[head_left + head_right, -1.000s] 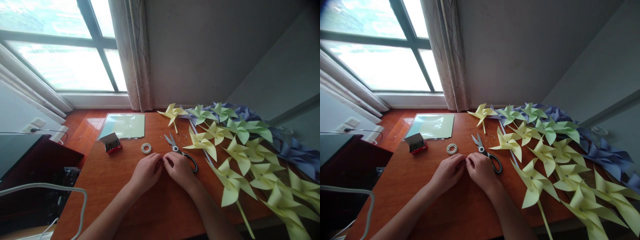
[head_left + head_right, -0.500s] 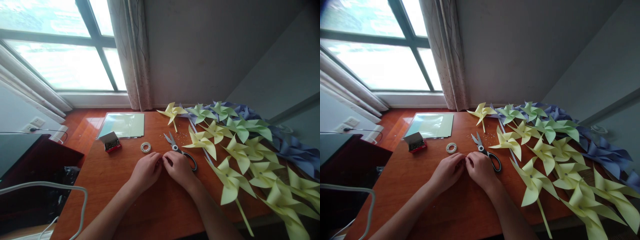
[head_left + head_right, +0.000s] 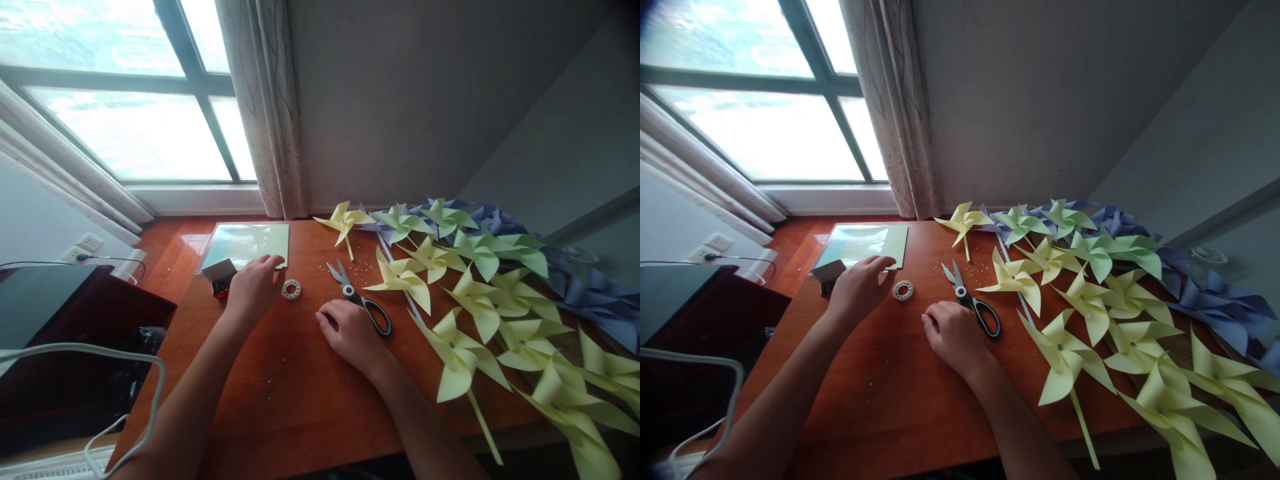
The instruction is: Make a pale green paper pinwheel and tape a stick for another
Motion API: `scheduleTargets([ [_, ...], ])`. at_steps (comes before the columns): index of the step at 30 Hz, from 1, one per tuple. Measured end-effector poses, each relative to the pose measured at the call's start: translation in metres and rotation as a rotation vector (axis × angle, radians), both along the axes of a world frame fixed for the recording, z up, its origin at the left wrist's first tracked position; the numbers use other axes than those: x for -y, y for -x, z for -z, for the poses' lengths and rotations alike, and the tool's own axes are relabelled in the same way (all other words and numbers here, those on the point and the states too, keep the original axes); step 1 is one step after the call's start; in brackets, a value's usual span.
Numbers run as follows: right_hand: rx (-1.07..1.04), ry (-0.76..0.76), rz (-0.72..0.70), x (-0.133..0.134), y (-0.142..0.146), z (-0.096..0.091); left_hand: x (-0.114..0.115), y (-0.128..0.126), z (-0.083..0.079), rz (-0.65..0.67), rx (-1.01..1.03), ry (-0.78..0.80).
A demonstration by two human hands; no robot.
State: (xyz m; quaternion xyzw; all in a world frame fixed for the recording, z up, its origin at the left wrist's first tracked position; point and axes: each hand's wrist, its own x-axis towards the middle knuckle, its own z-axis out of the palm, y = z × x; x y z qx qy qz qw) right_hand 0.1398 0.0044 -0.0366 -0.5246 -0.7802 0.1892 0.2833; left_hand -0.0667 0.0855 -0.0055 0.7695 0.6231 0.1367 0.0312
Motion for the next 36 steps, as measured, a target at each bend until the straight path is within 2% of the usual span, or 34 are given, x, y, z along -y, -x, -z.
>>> scheduleTargets([
  [6, 0.009, -0.011, -0.023, 0.001, 0.0, -0.002, -0.032, -0.004, 0.0, 0.05, -0.209, 0.047],
  [15, 0.048, -0.014, -0.061, 0.004, 0.001, -0.007, -0.037, -0.004, 0.001, 0.05, -0.321, 0.09],
  [26, 0.086, -0.022, -0.084, 0.005, 0.001, -0.005, -0.039, -0.003, 0.001, -0.203, -0.234, 0.024],
  [36, 0.12, -0.021, -0.105, 0.005, 0.001, -0.004, -0.046, 0.009, 0.003, -0.176, -0.092, 0.086],
])
